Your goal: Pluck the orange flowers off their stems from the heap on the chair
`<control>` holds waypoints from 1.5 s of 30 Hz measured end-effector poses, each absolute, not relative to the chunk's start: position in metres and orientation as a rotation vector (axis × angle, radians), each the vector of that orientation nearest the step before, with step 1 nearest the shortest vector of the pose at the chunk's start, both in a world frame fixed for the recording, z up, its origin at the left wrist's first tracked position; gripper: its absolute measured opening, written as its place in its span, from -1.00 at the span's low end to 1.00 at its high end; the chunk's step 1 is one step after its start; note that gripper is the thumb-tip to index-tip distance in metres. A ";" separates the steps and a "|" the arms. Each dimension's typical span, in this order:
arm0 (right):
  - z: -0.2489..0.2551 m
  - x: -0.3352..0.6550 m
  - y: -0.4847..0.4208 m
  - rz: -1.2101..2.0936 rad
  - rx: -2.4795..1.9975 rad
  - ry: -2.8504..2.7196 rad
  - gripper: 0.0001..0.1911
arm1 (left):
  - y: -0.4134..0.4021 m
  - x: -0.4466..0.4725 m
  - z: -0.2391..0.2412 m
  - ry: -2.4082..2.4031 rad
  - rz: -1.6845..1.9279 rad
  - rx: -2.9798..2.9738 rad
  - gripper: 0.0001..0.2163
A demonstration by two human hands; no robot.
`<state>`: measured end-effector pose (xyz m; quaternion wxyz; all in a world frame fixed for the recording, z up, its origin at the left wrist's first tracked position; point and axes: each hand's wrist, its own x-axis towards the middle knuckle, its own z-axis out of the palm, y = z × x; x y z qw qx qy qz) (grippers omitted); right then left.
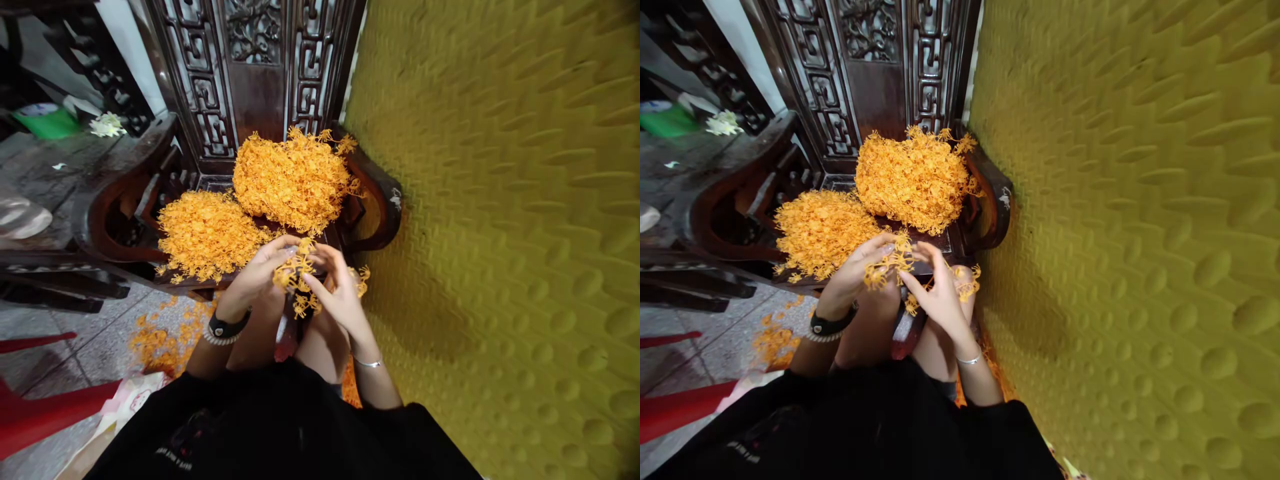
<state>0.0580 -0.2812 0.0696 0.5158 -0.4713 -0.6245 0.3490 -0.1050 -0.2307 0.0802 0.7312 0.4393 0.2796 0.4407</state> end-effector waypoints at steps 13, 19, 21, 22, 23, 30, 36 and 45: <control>0.068 0.058 -0.271 0.614 -1.029 -1.888 -0.89 | -0.245 -0.129 0.071 0.813 0.942 1.172 -0.80; 0.076 0.059 -0.269 0.450 -0.925 -2.177 -0.79 | -0.240 -0.123 0.057 0.821 0.860 1.458 -0.69; 0.073 0.059 -0.269 0.420 -0.942 -2.214 -0.72 | -0.237 -0.119 0.051 0.917 0.841 1.558 -0.66; 0.072 0.059 -0.269 0.409 -0.954 -2.197 -0.68 | -0.237 -0.117 0.048 0.960 0.857 1.589 -0.63; 0.070 0.060 -0.269 0.396 -0.976 -2.164 -0.63 | -0.237 -0.115 0.046 0.992 0.876 1.609 -0.61; 0.079 0.060 -0.280 0.244 -1.122 -2.328 -0.85 | -0.249 -0.122 0.054 1.205 1.149 1.845 -0.64; 0.088 0.057 -0.295 0.392 -0.981 -2.270 -0.85 | -0.242 -0.144 0.066 1.297 1.275 1.619 -0.55; 0.102 0.060 -0.315 0.912 -1.019 -1.884 -0.73 | -0.243 -0.142 0.097 0.895 0.866 1.485 -0.53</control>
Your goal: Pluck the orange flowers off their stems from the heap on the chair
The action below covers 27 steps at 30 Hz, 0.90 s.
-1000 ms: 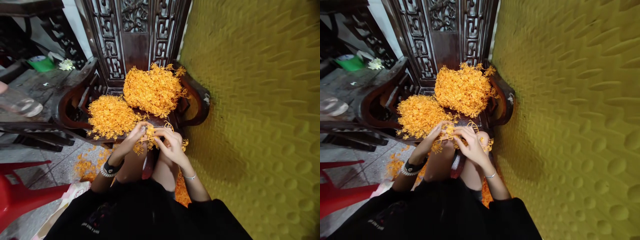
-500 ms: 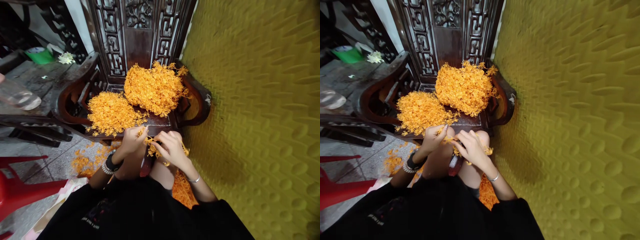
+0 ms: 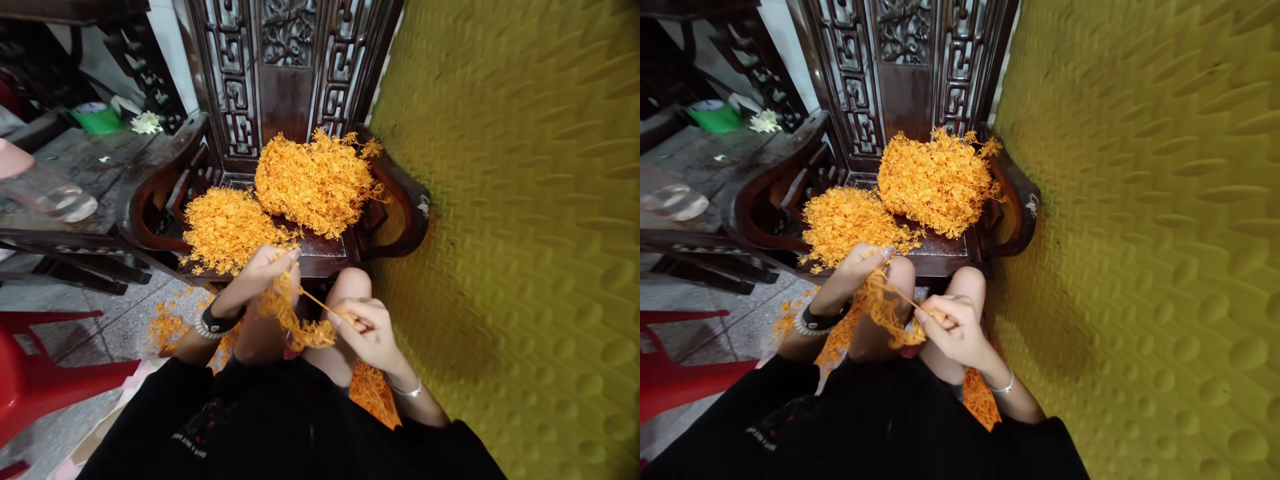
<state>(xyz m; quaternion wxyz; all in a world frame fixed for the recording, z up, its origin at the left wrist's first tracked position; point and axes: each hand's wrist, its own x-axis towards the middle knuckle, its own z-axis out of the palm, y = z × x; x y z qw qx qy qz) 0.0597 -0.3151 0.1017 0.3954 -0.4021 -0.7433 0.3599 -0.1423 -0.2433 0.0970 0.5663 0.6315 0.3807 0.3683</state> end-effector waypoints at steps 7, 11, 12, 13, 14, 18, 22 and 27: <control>0.113 0.085 -0.320 1.147 -0.984 -1.867 -0.69 | -0.261 -0.149 0.121 0.780 0.902 1.983 -0.60; 0.115 0.082 -0.302 1.148 -0.962 -2.034 -0.79 | -0.258 -0.144 0.121 0.802 0.971 2.179 -0.65; 0.115 0.078 -0.298 1.140 -0.953 -2.044 -0.87 | -0.257 -0.141 0.120 0.796 0.939 2.218 -0.66; 0.115 0.073 -0.295 1.157 -0.942 -2.024 -0.92 | -0.257 -0.139 0.119 0.790 0.908 2.261 -0.66; 0.115 0.068 -0.292 1.216 -0.926 -1.990 -0.90 | -0.257 -0.138 0.118 0.790 0.884 2.313 -0.66; 0.118 0.050 -0.295 1.538 -0.931 -1.827 -0.78 | -0.256 -0.144 0.112 0.871 1.058 2.597 -0.69; 0.127 0.042 -0.306 1.454 -1.047 -1.747 -0.69 | -0.252 -0.160 0.115 0.902 1.509 2.674 -0.66; 0.132 0.039 -0.313 1.370 -1.055 -1.698 -0.72 | -0.246 -0.157 0.125 0.862 1.555 2.432 -0.59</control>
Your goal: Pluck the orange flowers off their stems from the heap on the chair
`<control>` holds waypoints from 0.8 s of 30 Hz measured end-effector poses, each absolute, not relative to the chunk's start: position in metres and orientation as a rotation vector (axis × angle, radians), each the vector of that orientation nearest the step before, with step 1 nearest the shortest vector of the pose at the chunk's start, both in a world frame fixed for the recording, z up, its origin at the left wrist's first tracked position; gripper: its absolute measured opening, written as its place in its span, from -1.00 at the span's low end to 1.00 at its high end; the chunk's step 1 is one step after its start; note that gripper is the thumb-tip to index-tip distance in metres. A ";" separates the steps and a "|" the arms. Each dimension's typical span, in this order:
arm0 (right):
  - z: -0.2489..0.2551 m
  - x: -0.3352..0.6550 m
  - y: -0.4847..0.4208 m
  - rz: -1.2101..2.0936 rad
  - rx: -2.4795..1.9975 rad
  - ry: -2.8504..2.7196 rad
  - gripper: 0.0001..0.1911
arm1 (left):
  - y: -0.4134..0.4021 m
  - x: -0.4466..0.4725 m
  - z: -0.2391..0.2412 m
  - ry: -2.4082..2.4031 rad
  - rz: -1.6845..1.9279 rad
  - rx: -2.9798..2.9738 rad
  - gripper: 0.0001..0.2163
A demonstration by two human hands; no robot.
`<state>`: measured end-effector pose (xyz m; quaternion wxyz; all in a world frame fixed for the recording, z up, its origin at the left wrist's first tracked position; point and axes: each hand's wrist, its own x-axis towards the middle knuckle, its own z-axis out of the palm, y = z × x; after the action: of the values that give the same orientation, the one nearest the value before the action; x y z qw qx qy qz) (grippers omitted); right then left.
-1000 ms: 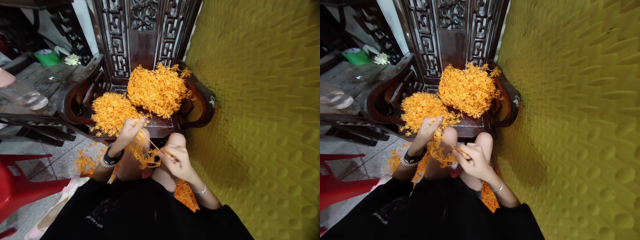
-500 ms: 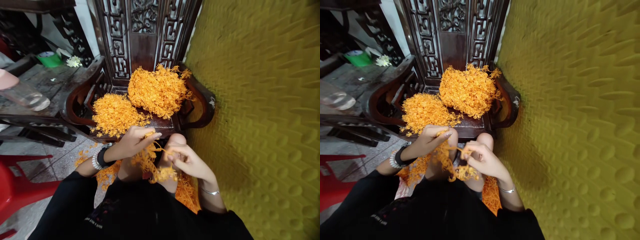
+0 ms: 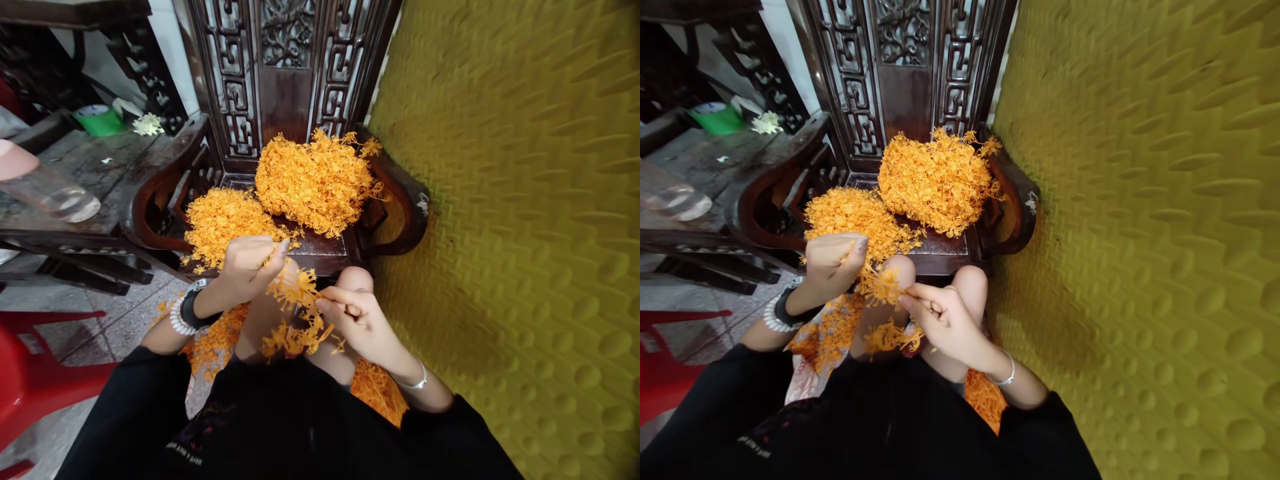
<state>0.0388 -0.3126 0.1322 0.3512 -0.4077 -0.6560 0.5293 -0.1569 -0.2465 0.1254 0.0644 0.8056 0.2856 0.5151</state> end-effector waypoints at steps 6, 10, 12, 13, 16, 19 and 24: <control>0.129 0.045 -0.315 1.233 -1.117 -1.649 -0.74 | -0.247 -0.148 0.119 0.959 1.417 2.058 -0.55; 0.132 0.049 -0.315 1.164 -1.137 -1.709 -0.73 | -0.246 -0.142 0.114 0.871 1.543 2.256 -0.58; 0.134 0.048 -0.315 1.140 -1.153 -1.718 -0.72 | -0.243 -0.137 0.113 0.813 1.647 2.375 -0.59; 0.135 0.048 -0.316 1.135 -1.160 -1.717 -0.72 | -0.239 -0.136 0.112 0.806 1.675 2.403 -0.58; 0.138 0.054 -0.326 1.101 -1.197 -1.714 -0.71 | -0.215 -0.149 0.112 0.963 1.719 2.322 -0.53; 0.134 0.069 -0.340 0.849 -1.338 -1.510 -0.72 | -0.176 -0.191 0.122 1.183 1.869 2.117 -0.51; 0.116 0.073 -0.329 0.848 -1.248 -1.120 -0.73 | -0.125 -0.236 0.130 2.013 1.600 1.970 -0.52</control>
<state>0.0726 -0.3295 0.1163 0.5902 -0.5361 -0.4812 0.3642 -0.2358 -0.1247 0.1296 -0.0489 0.6073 0.6208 0.4934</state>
